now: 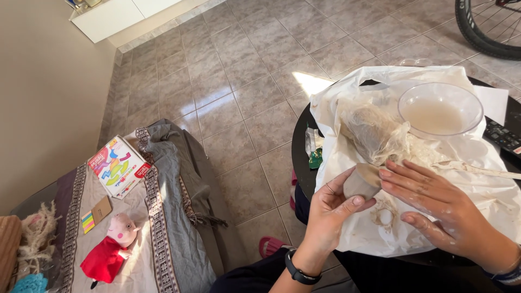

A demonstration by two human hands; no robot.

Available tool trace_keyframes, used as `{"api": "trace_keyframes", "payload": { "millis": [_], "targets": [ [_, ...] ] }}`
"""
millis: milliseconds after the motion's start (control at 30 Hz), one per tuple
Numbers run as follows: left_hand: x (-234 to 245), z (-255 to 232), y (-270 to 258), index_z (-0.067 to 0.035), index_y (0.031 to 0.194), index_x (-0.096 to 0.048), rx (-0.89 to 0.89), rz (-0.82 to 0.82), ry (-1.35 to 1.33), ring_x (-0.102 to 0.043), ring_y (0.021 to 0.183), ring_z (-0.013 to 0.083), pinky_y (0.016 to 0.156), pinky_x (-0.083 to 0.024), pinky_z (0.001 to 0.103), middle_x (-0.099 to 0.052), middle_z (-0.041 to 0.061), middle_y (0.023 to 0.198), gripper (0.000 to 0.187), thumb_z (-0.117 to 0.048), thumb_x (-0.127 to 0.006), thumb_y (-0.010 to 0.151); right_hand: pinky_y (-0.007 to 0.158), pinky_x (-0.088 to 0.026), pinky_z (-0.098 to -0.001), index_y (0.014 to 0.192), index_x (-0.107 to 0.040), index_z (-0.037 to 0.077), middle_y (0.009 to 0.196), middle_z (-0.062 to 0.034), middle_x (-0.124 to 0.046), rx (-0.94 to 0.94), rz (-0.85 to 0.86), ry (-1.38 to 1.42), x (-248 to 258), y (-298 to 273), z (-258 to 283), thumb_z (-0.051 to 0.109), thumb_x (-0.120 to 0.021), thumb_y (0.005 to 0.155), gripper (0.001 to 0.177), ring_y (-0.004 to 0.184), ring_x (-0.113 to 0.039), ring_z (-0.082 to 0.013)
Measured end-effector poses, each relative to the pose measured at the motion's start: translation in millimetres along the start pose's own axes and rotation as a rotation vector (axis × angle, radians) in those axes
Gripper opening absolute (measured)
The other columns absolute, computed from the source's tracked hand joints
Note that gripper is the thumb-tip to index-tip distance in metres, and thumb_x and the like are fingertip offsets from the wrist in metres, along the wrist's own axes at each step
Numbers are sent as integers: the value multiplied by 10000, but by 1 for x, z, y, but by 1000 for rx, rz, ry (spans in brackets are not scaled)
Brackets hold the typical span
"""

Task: The person shapes a small clay cup by hand, smoothing the surface and refining the edges. They use a small stick to carve vertical lines into the clay and later attach a rolled clay strip to the rim. The person occasionally wipes their hands on a cloth and uses water from a bowl to smooth the clay.

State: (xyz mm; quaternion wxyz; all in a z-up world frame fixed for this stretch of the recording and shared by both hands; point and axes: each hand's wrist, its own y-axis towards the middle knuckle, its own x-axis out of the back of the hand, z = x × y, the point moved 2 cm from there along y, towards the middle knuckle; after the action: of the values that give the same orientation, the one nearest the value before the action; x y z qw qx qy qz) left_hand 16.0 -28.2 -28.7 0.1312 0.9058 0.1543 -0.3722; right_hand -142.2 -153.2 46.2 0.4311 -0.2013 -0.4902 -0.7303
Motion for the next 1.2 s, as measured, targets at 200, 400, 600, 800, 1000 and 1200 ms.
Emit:
{"api": "trace_keyframes", "payload": {
  "millis": [200,400,600,800,1000,1200],
  "targets": [
    [1,13,-8,50,1542,-491,-11,76,150,-656,1205,214,1036,-578,359,-629,163,1387,609,35,-698,969,1223,-329,-511,1369,-595,105,1487,-87,-563,56,-39,-109,2,7,11,295,-622,870,534,1449,-480,-300],
    [-11,8,-13,73,1525,-515,-66,133,308,-648,1216,186,1034,-579,332,-622,154,1390,604,68,-724,958,1185,-355,-493,1389,-572,53,1496,-114,-566,-57,-43,-27,1,5,12,298,-609,865,579,1381,-548,-295],
    [-7,12,-9,75,1541,-501,15,125,230,-658,1192,176,1041,-567,323,-648,165,1349,628,54,-727,956,1175,-412,-464,1369,-591,58,1462,-100,-603,-36,-92,26,-5,0,5,223,-630,872,525,1358,-576,-296],
    [1,21,3,67,1562,-469,25,51,100,-666,1157,189,1027,-560,320,-651,162,1335,652,34,-714,959,1108,-502,-421,1276,-654,86,1379,-63,-659,-16,-87,-65,-9,-1,-5,64,-727,776,506,1340,-613,-307],
    [-4,9,7,79,1526,-479,37,-20,-24,-674,1193,215,1037,-580,390,-654,144,1362,591,8,-680,974,1122,-428,-464,1291,-651,83,1388,-90,-641,34,-57,-105,-5,-7,-11,84,-719,778,517,1299,-616,-287],
    [0,20,1,70,1534,-481,45,42,19,-674,1183,204,1050,-570,365,-647,144,1381,610,23,-694,965,1183,-423,-508,1328,-620,79,1411,-91,-626,59,-56,-83,0,-1,-6,152,-676,823,514,1361,-576,-287]
  ]
}}
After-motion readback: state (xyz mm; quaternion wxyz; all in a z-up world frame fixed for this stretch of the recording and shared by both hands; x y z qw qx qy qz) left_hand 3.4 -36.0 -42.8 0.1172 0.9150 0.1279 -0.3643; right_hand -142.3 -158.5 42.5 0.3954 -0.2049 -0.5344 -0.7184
